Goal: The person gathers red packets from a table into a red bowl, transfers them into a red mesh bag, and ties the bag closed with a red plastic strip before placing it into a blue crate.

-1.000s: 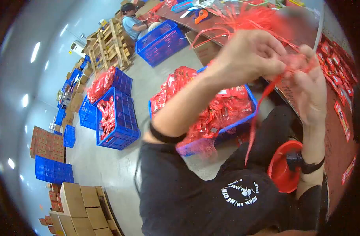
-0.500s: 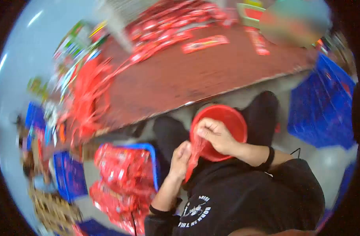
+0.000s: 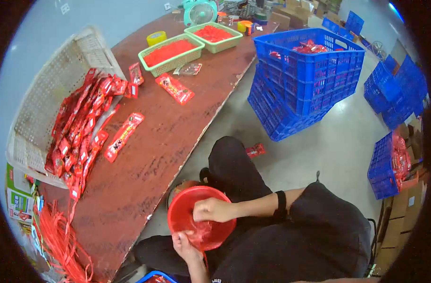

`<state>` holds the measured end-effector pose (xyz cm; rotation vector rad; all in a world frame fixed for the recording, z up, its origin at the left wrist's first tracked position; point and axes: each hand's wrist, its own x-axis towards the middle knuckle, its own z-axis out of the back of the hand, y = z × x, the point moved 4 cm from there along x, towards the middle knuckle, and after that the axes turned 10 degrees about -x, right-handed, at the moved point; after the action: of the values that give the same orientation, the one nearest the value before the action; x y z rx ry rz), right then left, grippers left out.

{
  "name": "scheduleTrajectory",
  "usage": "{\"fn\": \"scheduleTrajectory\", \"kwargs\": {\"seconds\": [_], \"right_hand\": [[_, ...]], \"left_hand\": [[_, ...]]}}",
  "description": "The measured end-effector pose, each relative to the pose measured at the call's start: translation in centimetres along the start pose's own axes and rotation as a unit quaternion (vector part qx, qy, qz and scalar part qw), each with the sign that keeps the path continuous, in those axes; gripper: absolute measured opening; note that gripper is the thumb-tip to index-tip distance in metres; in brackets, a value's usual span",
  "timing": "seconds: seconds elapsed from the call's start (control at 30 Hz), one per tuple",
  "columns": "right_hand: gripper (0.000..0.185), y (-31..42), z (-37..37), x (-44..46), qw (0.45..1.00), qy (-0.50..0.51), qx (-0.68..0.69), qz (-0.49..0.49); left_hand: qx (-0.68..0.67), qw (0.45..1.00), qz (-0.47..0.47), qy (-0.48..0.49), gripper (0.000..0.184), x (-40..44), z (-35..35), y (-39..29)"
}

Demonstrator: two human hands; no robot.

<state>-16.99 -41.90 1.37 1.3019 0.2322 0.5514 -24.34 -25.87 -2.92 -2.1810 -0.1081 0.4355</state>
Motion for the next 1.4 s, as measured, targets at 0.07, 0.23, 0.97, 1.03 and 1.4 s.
{"fn": "scheduleTrajectory", "kwargs": {"seconds": [0.07, 0.23, 0.97, 1.03, 1.4], "right_hand": [[0.019, -2.6, -0.3, 1.0, 0.972, -0.04, 0.2, -0.12], [0.023, -3.9, -0.8, 0.5, 0.72, 0.142, 0.611, -0.296], [0.009, -15.7, 10.6, 1.5, 0.944, -0.184, 0.061, -0.268], [0.009, -16.5, 10.1, 1.6, 0.94, -0.189, 0.073, -0.274], [0.011, -15.5, 1.4, 1.5, 0.9, -0.286, 0.164, -0.285]], "left_hand": [[0.075, 0.993, 0.077, -0.053, 0.023, 0.0, 1.4, 1.7], [-0.299, 0.953, 0.049, 0.014, 0.012, 2.7, 1.7, -1.0], [0.006, 0.91, 0.413, 0.032, 0.033, 4.2, 11.9, 7.5], [-0.176, 0.935, 0.305, -0.048, 0.035, 4.4, 10.7, 4.8], [-0.578, 0.778, 0.134, 0.205, 0.053, -1.0, 8.9, 12.4]]}}
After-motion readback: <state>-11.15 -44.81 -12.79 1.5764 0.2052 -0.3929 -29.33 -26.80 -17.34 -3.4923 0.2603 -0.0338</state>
